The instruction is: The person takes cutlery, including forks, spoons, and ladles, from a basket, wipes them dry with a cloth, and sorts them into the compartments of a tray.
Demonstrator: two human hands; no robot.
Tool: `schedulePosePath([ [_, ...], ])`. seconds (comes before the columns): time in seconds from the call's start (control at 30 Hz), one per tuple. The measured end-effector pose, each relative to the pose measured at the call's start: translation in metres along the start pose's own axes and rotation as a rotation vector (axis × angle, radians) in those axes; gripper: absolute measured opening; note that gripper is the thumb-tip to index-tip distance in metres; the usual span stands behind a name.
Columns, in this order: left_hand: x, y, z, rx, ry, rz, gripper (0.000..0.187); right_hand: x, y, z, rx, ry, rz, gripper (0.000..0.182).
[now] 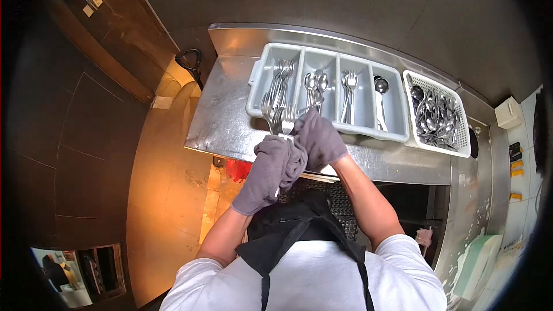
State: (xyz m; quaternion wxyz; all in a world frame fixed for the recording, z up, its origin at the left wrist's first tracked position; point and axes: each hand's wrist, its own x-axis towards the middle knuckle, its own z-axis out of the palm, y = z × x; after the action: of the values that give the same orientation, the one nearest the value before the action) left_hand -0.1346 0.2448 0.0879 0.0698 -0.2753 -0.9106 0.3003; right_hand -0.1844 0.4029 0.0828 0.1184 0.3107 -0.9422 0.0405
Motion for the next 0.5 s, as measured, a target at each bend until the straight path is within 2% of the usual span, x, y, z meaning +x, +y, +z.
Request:
schedulePosePath([
  [0.07,-0.005,-0.005,-0.012,0.105,0.004,0.124,0.001,-0.006,0.001,-0.008,0.315,0.208,-0.183,0.025],
  [0.1,-0.015,-0.018,-0.037,0.195,0.085,0.203,0.002,-0.007,-0.002,-0.016,0.475,0.311,-0.273,0.024],
  [0.13,-0.021,-0.024,-0.05,0.287,0.166,0.284,0.003,-0.001,-0.008,-0.018,0.302,0.131,-0.11,0.023],
  [0.17,-0.022,-0.021,-0.045,-0.143,0.168,0.217,0.005,0.005,-0.014,-0.02,0.094,-0.071,0.017,0.024],
  [0.23,-0.021,0.002,-0.01,-0.994,0.162,0.057,0.007,0.014,-0.025,-0.043,-0.155,-0.182,0.297,0.025],
  [0.27,-0.019,0.018,0.012,-1.02,0.104,-0.017,0.003,0.008,-0.015,-0.028,-0.124,-0.03,0.39,0.024],
  [0.3,-0.017,0.035,0.034,-1.044,0.047,-0.093,0.003,0.001,-0.002,-0.007,-0.106,0.193,0.368,0.026],
  [0.33,-0.023,0.021,-0.005,-0.501,0.011,-0.09,0.006,-0.006,0.013,0.019,-0.085,0.415,0.342,0.028],
  [0.37,-0.028,0.012,-0.034,0.041,-0.027,-0.082,0.008,-0.011,0.013,0.03,-0.074,0.398,0.347,0.029],
  [0.4,-0.028,0.007,-0.046,0.062,-0.088,-0.077,0.011,-0.017,0.012,0.042,-0.063,0.38,0.352,0.03],
  [0.43,-0.024,0.002,-0.055,0.082,-0.145,-0.07,0.013,-0.011,0.002,0.023,-0.053,0.363,0.358,0.031],
  [0.47,-0.02,0.001,-0.06,0.101,-0.198,-0.065,0.016,-0.008,-0.014,0.002,-0.001,0.104,0.438,0.03],
  [0.5,-0.02,0.01,-0.035,-0.464,-0.103,-0.026,0.016,-0.001,-0.028,-0.026,0.053,-0.156,0.513,0.03],
])
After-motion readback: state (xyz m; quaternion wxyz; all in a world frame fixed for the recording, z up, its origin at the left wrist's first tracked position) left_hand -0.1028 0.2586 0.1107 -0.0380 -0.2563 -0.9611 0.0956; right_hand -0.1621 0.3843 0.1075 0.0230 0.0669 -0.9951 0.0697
